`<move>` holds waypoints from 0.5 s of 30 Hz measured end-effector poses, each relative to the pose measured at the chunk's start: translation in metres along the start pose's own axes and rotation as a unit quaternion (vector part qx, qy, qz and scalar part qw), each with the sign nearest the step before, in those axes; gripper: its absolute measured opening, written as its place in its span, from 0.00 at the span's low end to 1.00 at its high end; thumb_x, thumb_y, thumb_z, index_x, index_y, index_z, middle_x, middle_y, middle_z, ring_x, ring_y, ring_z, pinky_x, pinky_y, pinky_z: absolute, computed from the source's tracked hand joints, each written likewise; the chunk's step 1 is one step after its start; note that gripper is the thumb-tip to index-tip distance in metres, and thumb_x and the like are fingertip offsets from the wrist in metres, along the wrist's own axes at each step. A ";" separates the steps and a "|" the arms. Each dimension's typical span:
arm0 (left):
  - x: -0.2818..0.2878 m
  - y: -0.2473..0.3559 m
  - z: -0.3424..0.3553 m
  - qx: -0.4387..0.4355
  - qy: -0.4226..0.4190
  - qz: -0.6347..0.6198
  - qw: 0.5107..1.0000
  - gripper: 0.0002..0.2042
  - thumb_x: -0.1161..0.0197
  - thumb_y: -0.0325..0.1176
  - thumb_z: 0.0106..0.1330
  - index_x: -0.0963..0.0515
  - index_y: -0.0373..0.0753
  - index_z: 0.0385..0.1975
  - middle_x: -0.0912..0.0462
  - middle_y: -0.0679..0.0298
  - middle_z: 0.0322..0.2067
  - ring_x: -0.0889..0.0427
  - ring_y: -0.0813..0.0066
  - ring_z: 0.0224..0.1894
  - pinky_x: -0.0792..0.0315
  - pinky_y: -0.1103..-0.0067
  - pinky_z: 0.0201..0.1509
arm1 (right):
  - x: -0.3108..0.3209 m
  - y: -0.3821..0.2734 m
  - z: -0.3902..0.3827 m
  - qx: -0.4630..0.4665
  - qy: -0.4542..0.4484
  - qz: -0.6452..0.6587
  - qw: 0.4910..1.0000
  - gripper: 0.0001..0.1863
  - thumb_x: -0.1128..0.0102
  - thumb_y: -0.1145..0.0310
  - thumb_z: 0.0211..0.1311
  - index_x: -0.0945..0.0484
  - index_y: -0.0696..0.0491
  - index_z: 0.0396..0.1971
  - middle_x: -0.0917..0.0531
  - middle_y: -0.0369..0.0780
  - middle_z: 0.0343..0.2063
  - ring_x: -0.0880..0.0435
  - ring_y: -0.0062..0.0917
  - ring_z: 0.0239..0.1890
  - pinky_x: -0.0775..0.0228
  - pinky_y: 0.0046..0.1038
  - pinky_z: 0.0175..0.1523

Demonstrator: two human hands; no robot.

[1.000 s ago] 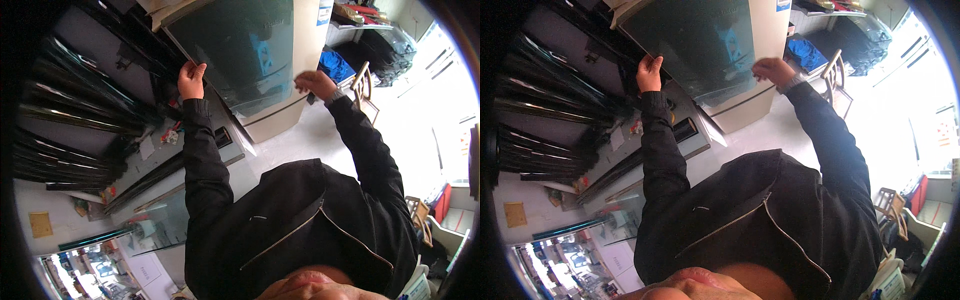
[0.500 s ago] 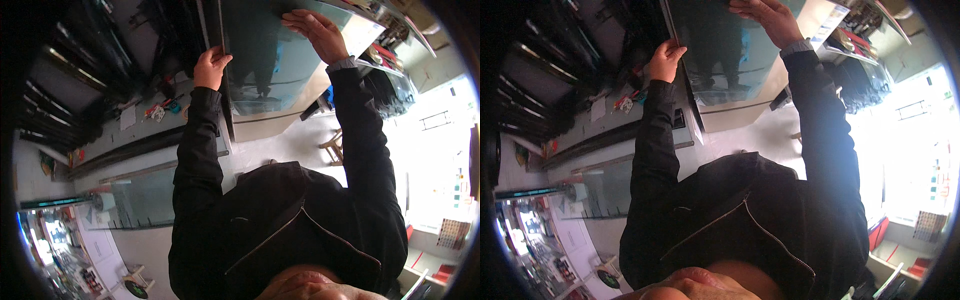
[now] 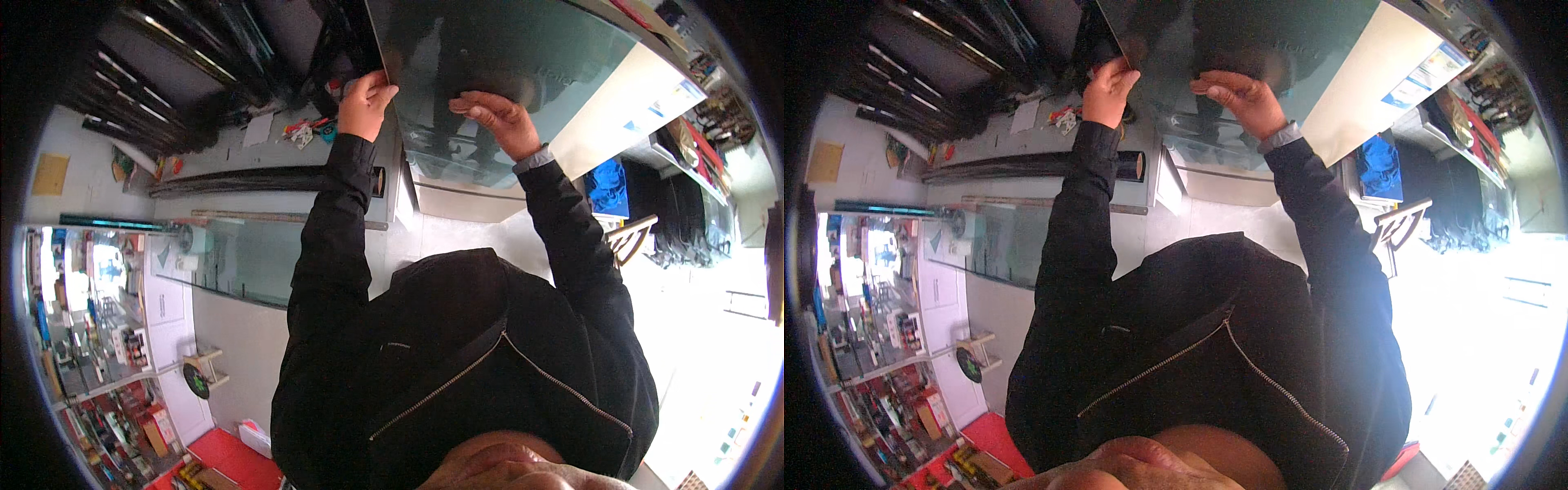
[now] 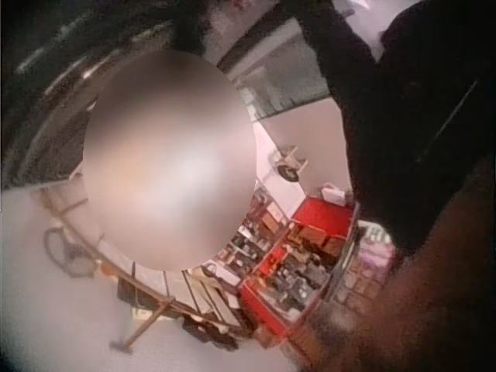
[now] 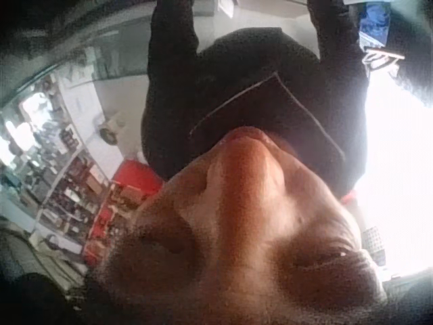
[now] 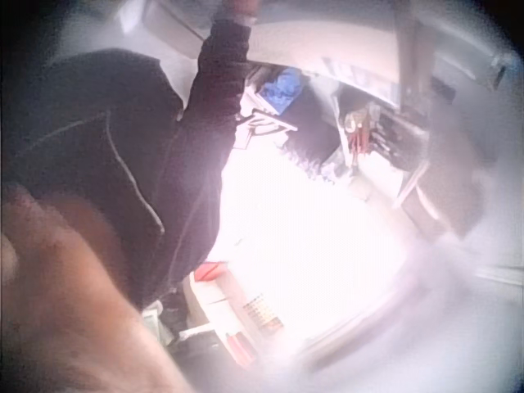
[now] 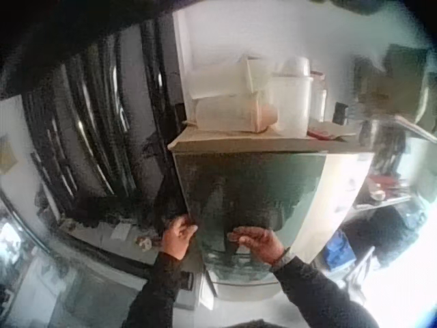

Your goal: The person applies a tint film to a large glass pane, smoothing it with a squeegee to remove bubbles and then trimming the edges with a utility knife. The person works methodically across the surface, adjusting the film and cutting away excess material.

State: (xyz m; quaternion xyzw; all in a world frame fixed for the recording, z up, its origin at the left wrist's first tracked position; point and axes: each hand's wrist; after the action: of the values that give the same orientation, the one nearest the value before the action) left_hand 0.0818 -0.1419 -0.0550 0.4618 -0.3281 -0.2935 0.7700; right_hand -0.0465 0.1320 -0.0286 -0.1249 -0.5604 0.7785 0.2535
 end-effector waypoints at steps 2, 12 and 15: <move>-0.008 -0.023 -0.013 0.034 0.031 -0.026 0.999 0.21 0.28 0.33 0.70 0.23 0.34 0.60 0.13 0.57 0.50 0.14 0.69 0.53 0.20 0.75 0.56 | -0.001 0.015 -0.004 -0.013 -0.003 0.000 1.000 0.21 0.41 0.66 0.76 0.24 0.62 0.62 0.13 0.44 0.55 0.16 0.28 0.59 0.24 0.29 0.66; -0.038 -0.143 -0.097 0.177 -0.069 0.062 0.980 0.37 0.26 0.44 0.66 0.33 0.29 0.68 0.25 0.44 0.65 0.25 0.56 0.69 0.31 0.65 0.71 | 0.011 0.046 -0.045 -0.101 0.062 0.057 0.991 0.18 0.43 0.68 0.78 0.22 0.66 0.57 0.12 0.48 0.48 0.13 0.31 0.52 0.21 0.32 0.62; -0.045 -0.168 -0.104 0.173 -0.078 0.049 0.981 0.36 0.25 0.42 0.65 0.33 0.30 0.68 0.25 0.44 0.65 0.27 0.57 0.71 0.32 0.66 0.72 | 0.031 0.057 -0.085 -0.137 0.125 0.050 0.981 0.17 0.43 0.68 0.78 0.22 0.67 0.55 0.11 0.48 0.45 0.11 0.31 0.47 0.19 0.32 0.56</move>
State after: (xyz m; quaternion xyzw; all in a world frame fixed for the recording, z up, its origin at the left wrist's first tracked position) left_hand 0.1100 -0.1219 -0.2547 0.5474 -0.4553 -0.2296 0.6636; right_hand -0.0466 0.2032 -0.1083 -0.2825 -0.6191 0.6841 0.2625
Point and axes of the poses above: each hand's wrist, its own z-axis towards the middle knuckle, its own x-axis out of the back of the hand, y = z × x
